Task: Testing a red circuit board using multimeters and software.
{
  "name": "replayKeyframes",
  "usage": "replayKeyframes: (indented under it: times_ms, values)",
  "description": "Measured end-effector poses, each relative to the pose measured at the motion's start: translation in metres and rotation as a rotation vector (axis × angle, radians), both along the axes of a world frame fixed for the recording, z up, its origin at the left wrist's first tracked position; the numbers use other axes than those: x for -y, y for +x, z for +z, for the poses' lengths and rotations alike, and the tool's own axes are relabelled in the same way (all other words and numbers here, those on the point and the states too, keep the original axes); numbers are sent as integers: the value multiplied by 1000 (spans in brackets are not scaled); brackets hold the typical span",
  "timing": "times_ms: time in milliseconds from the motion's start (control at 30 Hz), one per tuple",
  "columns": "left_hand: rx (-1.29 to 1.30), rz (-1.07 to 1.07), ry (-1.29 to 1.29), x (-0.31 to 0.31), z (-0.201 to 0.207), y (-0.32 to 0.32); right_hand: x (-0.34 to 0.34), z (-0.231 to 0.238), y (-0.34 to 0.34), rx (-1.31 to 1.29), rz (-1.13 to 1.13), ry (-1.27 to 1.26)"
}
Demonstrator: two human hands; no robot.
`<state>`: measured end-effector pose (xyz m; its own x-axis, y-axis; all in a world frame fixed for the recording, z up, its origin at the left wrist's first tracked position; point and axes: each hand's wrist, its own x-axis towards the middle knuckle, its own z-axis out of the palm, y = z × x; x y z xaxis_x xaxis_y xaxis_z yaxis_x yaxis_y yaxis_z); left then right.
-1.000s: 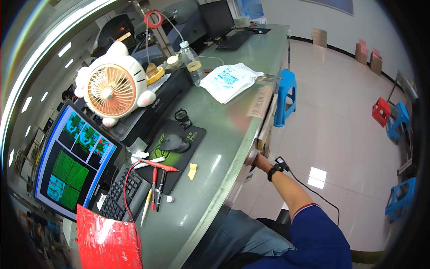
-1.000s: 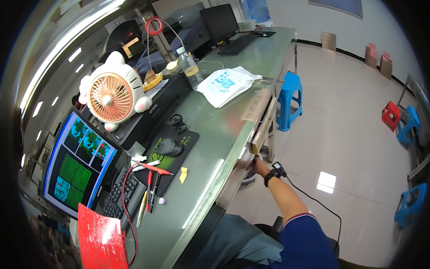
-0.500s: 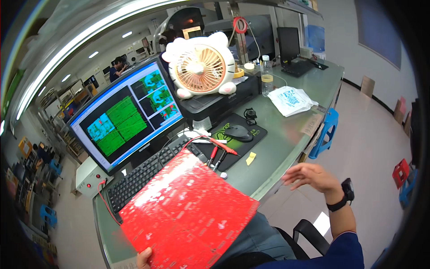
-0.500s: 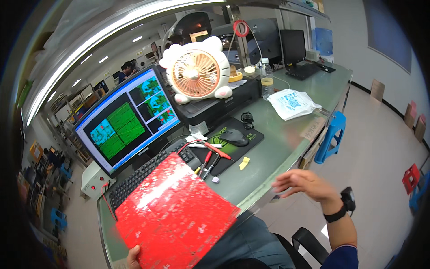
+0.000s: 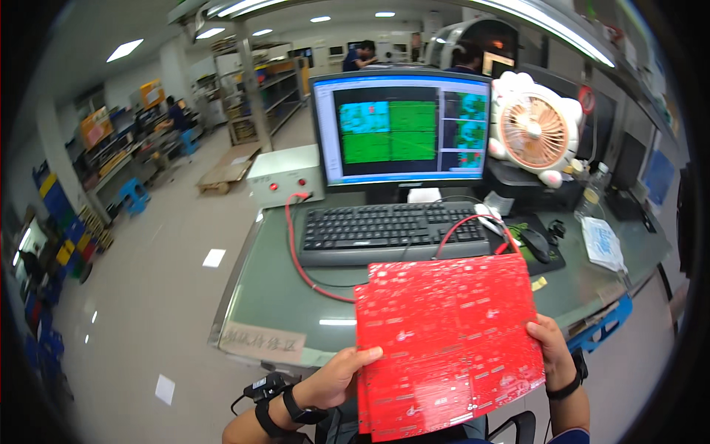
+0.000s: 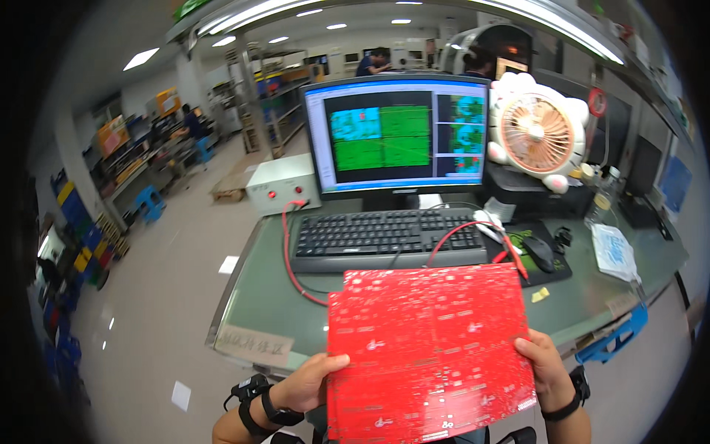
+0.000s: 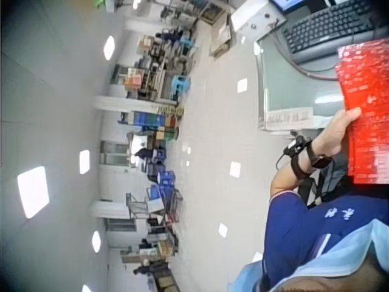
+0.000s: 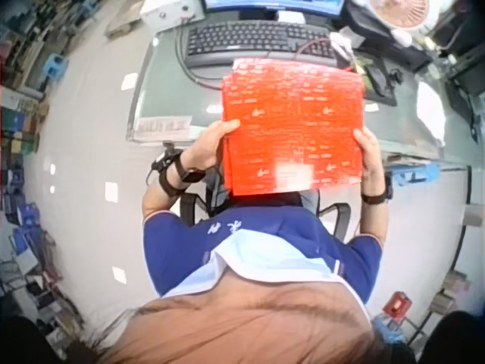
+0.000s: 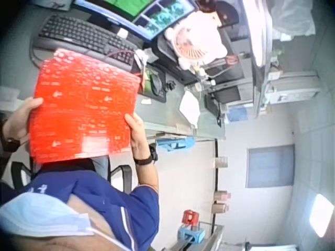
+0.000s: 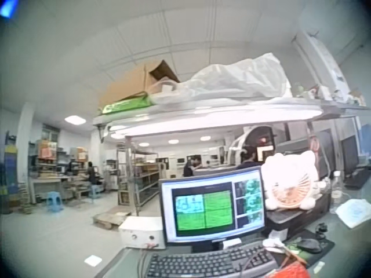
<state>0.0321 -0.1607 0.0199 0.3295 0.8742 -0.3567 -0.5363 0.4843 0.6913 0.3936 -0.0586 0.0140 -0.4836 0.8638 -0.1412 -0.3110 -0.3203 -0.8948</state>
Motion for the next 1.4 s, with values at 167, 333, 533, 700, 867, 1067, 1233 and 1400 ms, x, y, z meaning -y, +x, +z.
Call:
replayKeyframes:
  times_ms: [167,333,533,700,867,1067,1233,1400]
  values:
    - [-200,433,292,27,-1,-61,13,14,4,36,-274,249]
    - [-562,1134,222,82,-55,-133,5,11,17,-31,-330,289]
    - [-342,1224,-153,102,-111,-115,-9,6,12,-75,-362,278]
    - [-181,1179,-99,90,-119,-108,-4,12,8,-101,-409,297]
    - [-62,1252,-88,102,-133,-112,-3,16,9,-48,-412,302]
    - [-916,113,-132,167,-244,-115,-2,18,22,-110,-430,254]
    - [-1548,-466,-127,154,-190,-63,-23,15,19,-50,-390,250]
    - [-1503,7,-10,145,-152,-54,-43,39,-12,21,-387,256]
